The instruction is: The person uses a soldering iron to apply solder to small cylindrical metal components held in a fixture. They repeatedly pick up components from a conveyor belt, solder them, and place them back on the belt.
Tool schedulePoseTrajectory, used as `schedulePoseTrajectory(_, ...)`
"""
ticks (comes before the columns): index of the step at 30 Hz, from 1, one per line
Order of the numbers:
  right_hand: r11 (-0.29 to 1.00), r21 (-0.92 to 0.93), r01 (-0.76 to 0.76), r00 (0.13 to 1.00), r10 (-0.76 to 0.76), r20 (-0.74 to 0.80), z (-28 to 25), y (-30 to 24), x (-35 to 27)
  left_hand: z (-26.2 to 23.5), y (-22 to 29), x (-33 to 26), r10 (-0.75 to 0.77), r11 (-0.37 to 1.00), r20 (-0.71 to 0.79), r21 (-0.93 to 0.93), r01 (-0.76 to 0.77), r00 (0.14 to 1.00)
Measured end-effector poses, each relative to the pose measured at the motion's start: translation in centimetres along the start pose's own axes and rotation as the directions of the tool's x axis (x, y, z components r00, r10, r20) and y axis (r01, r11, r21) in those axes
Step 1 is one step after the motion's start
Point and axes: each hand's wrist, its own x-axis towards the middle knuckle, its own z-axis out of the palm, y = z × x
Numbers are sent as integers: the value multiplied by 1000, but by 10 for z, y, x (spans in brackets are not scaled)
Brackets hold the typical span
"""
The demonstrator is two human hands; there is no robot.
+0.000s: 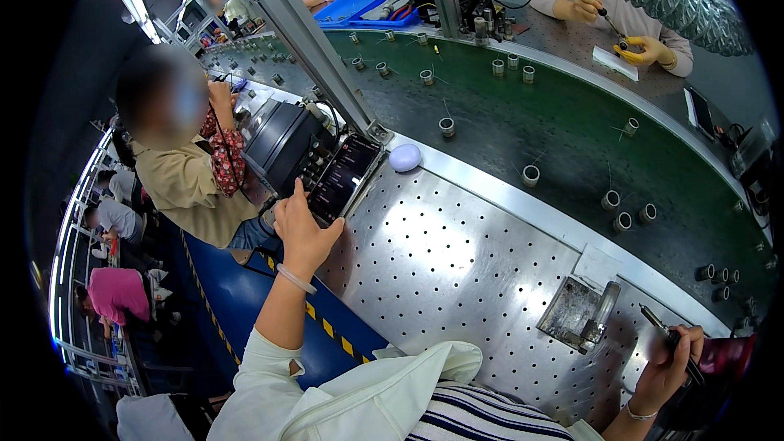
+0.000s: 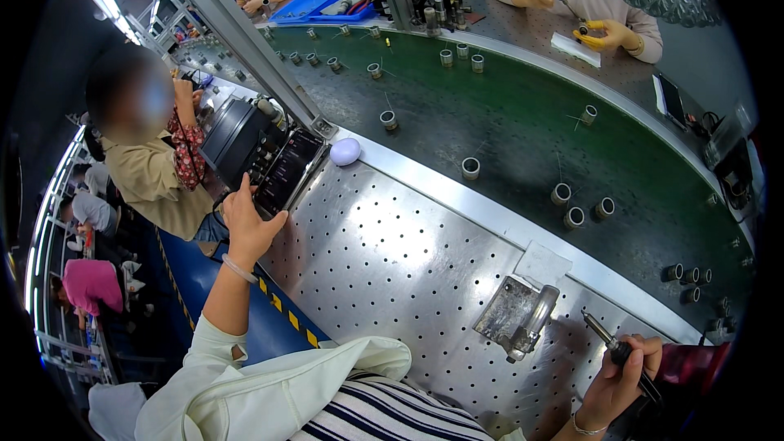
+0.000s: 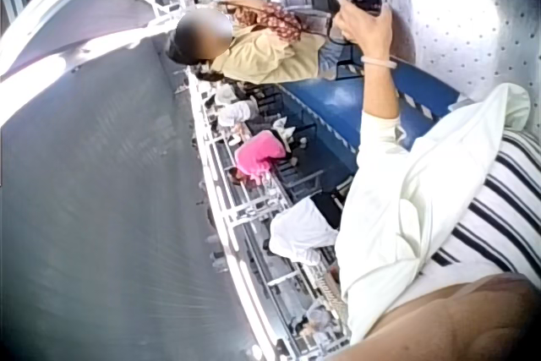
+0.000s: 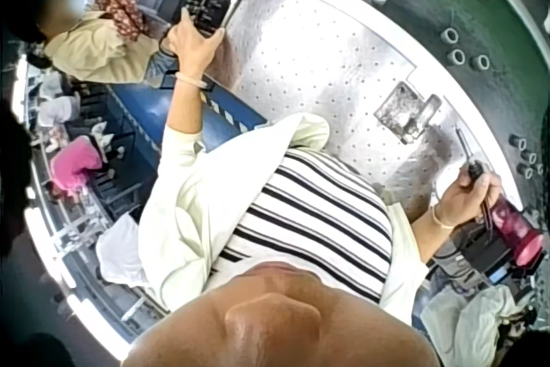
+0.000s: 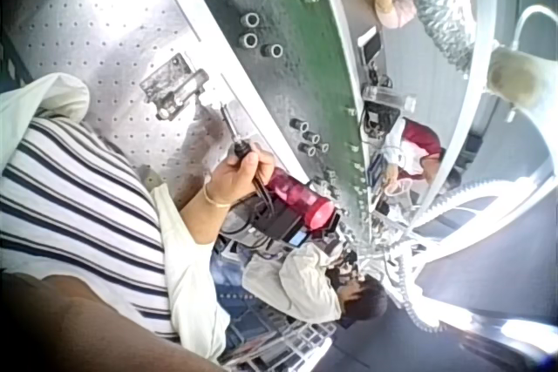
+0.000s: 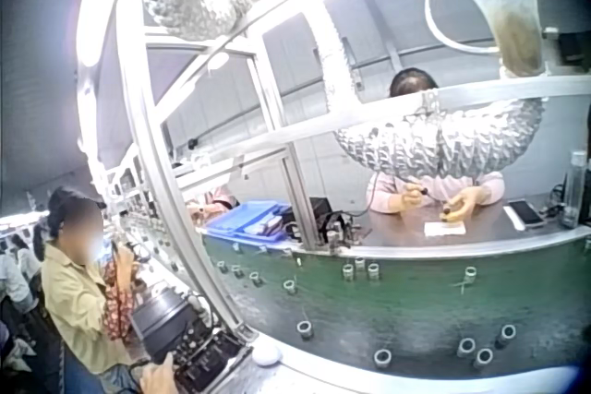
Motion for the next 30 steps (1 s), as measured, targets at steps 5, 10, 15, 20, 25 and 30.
schedulePoseTrajectory(5, 1000, -5, 5, 1000, -5, -9, 2, 0, 0, -1, 0, 0, -3, 1000, 2, -8, 3, 1000)
schedulePoseTrajectory(10, 999, 37, -14, 1000, 13, 23, -4, 3, 0, 0, 0, 0, -5, 1000, 6, -7, 5, 1000)
schedulePoseTrajectory(15, 999, 49, -23, 999, 22, 36, -3, 1, 1, 0, -1, 0, -6, 1000, 9, -5, 6, 1000)
schedulePoseTrajectory(20, 999, 24, -21, 999, 20, 34, -8, 3, 0, -1, 1, 0, -23, 1000, 23, 1, 23, 999)
schedulePoseTrajectory(25, 1000, 14, -18, 999, 18, 29, -9, 4, 0, -1, 1, 0, -22, 1000, 23, -8, 22, 1000)
schedulePoseTrajectory(30, 999, 33, -19, 1000, 19, 8, -6, 4, 0, 0, -1, 0, -17, 1000, 20, -15, 17, 1000)
